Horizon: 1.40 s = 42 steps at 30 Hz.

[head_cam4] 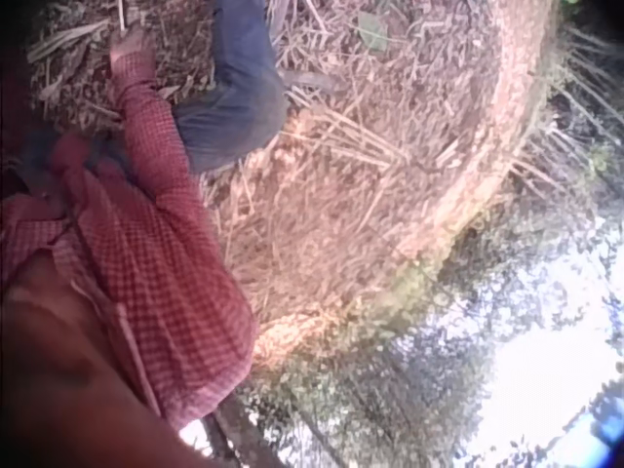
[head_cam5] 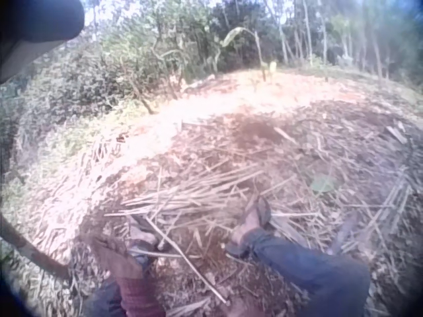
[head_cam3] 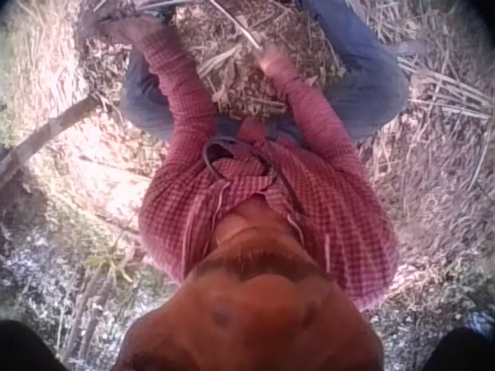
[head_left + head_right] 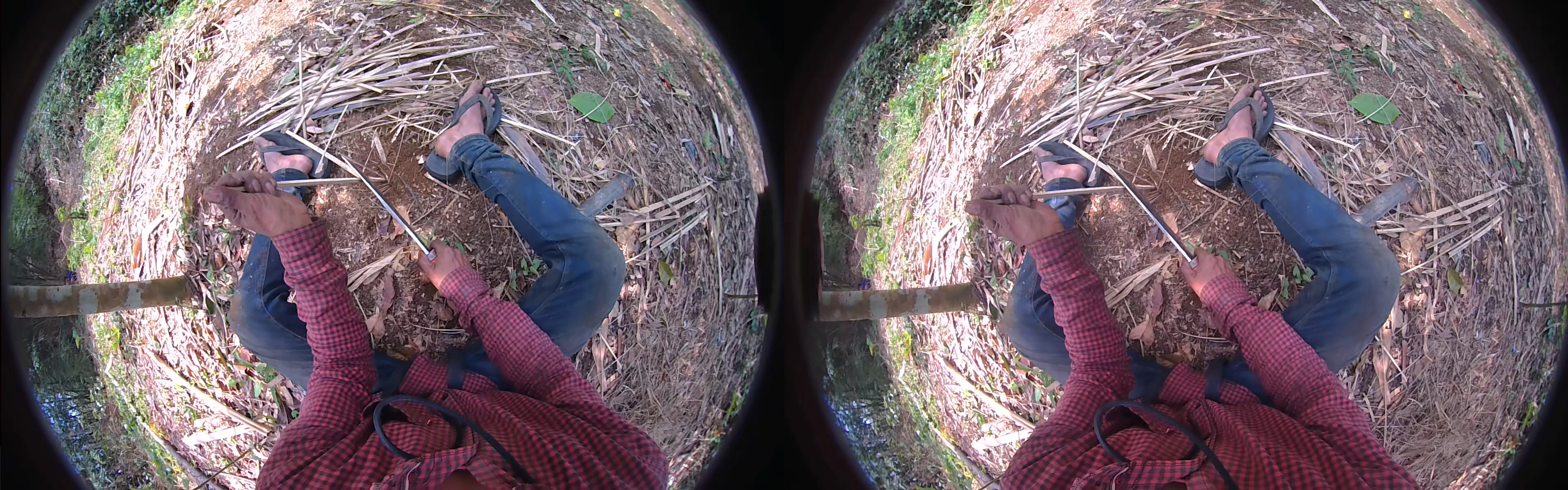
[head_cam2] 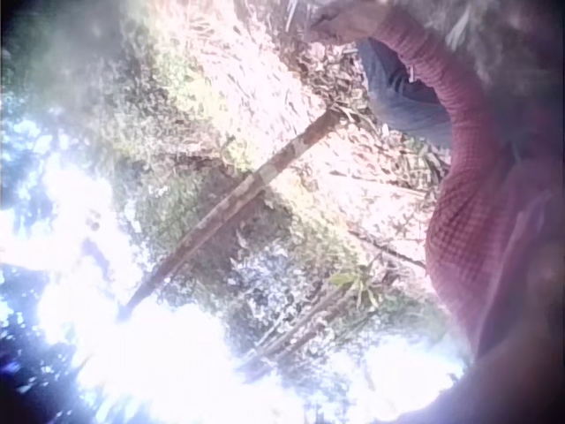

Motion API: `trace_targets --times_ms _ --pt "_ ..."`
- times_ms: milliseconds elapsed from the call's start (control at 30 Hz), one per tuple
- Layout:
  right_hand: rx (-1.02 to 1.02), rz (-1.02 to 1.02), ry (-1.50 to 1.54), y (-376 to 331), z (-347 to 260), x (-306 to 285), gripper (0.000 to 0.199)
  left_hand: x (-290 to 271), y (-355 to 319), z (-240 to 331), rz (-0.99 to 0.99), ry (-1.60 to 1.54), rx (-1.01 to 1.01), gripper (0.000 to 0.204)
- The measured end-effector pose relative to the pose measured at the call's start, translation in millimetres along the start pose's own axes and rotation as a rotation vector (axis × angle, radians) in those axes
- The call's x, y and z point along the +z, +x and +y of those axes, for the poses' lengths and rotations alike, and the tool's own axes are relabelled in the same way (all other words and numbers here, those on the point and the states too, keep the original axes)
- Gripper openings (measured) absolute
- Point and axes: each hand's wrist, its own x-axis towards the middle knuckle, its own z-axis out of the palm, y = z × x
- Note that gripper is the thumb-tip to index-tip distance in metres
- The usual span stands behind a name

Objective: The person sits on the ground in a wooded area and uses a machete to split long bamboo stalks into thin strips. They hold the stalks with one hand and strike them with the machete in the other, occasionally adjusting the pieces and discarding offcuts.

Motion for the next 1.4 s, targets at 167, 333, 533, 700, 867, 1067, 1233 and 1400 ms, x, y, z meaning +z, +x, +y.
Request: trace_targets --times_ms 167,333,533,700,867,1067,1233,1400 --pt "-0.117 0.009 -0.086 -17 -15 -9 0.042 1 23 39 0.11 -0.086 0.057 0.04" --pt "-0.16 0.009 -0.035 -8 -27 -7 0.04 -29 46 1 0.149 -0.129 -0.012 0.04" --pt "-0.039 0.034 -0.136 2 -12 -2 0.037 -17 37 3 0.29 -0.009 0.028 0.044" --pt "-0.125 -0.076 -0.13 -26 -34 -7 0.042 -13 32 14 0.233 0.081 0.117 0.046" --pt "-0.037 0.005 -0.072 4 -4 -1 0.037 -22 44 22 0.224 0.007 0.037 0.044" --pt "0.037 -0.024 -0.057 11 18 14 0.043 -22 64 54 0.272 0.062 0.055 0.042" --pt "0.045 -0.021 0.014 -13 -9 8 0.043 -38 74 69 0.074 -0.05 -0.147 0.043" --pt "0.075 0.025 0.181 -2 6 7 0.039 -41 49 41 -0.14 -0.112 -0.091 0.038"
